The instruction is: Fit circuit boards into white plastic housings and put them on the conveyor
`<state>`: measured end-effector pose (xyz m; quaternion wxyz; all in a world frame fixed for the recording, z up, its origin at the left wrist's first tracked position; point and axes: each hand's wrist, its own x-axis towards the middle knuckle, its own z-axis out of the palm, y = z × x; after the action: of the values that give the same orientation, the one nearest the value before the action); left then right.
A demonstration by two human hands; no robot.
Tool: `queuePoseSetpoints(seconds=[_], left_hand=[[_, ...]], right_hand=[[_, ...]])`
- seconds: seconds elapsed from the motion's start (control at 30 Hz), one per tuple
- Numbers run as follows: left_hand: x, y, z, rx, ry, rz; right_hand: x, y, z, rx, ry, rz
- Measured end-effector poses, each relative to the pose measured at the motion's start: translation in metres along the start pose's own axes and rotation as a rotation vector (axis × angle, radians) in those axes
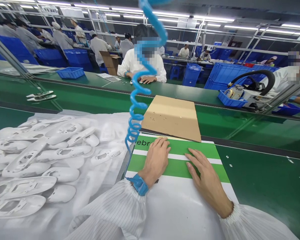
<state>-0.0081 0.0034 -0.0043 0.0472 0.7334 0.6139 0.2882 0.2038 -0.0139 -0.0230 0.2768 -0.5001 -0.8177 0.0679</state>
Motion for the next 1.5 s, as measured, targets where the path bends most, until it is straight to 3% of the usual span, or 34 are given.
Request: queuePoseSetpoints(seconds=[1.5], left_hand=[[-0.0011, 0.0012, -0.0005, -0.042, 0.000, -0.013]], right_hand=[[-0.0007, 0.0009, -0.0009, -0.050, -0.005, -0.021]])
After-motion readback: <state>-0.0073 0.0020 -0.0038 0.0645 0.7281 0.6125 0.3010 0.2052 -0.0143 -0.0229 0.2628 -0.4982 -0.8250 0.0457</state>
